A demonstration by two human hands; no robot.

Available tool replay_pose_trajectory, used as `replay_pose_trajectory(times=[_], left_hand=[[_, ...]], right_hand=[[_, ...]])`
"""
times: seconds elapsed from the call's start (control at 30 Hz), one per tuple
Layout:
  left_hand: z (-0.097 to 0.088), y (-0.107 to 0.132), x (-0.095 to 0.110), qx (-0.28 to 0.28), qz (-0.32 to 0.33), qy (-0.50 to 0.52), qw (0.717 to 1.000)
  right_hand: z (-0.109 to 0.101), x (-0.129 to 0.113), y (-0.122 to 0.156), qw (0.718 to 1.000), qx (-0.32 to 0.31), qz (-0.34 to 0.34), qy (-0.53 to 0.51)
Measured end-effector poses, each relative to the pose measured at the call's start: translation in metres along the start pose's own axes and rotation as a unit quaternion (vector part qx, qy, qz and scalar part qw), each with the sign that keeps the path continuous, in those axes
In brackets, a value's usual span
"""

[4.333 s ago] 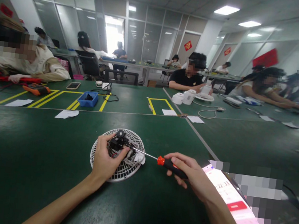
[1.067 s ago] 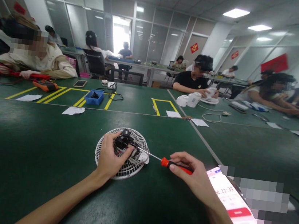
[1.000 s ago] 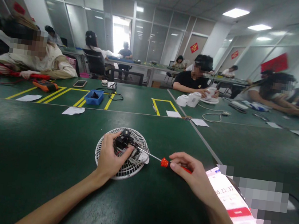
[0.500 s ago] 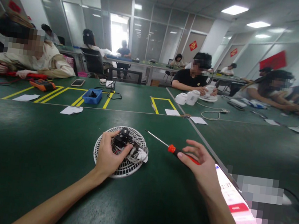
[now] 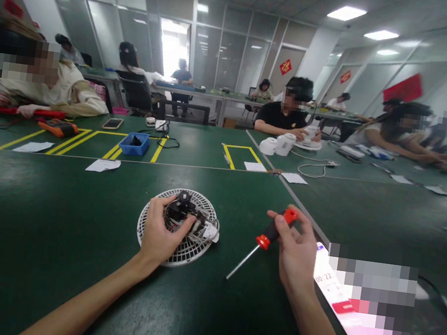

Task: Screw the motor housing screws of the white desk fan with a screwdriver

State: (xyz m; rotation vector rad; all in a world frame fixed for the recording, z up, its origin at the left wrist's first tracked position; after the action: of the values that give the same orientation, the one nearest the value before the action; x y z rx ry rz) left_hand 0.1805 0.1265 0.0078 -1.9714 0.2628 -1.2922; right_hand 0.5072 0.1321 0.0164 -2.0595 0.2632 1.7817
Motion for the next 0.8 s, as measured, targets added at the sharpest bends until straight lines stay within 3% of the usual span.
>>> replay_pose_trajectory(times=[0.1, 0.27, 0.43, 0.57, 0.8], left_hand=[[0.000, 0.000, 0.001, -0.002, 0.002, -0.002, 1.000], [0.000, 0.001, 0.002, -0.002, 0.010, -0.004, 1.000], [0.000, 0.000, 0.002, -0.004, 0.008, -0.002, 1.000], [0.000, 0.000, 0.004, -0.003, 0.010, 0.000, 1.000], [0.001, -0.001, 0.005, -0.005, 0.006, 0.004, 1.000]], right_hand=[[0.024, 0.006, 0.008, 0.997, -0.056, -0.008, 0.054], [0.050, 0.022, 0.013, 0.977, -0.080, -0.057, 0.187], [0.074, 0.043, 0.011, 0.919, -0.129, -0.067, 0.367], [0.089, 0.044, 0.012, 0.873, -0.157, -0.103, 0.450], [0.096, 0.044, 0.016, 0.838, -0.166, -0.148, 0.498]])
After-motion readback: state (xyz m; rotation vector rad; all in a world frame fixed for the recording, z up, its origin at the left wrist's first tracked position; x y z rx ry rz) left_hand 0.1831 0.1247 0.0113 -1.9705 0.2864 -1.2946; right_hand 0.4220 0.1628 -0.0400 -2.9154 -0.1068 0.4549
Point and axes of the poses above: each hand's wrist, its own y-axis away from the middle knuckle, its own z-axis out of the palm, x = y × z, the point moved 9 cm from there along -y, towards the middle knuckle, and after that the axes turned 14 degrees about y, right-handed, at the moved point
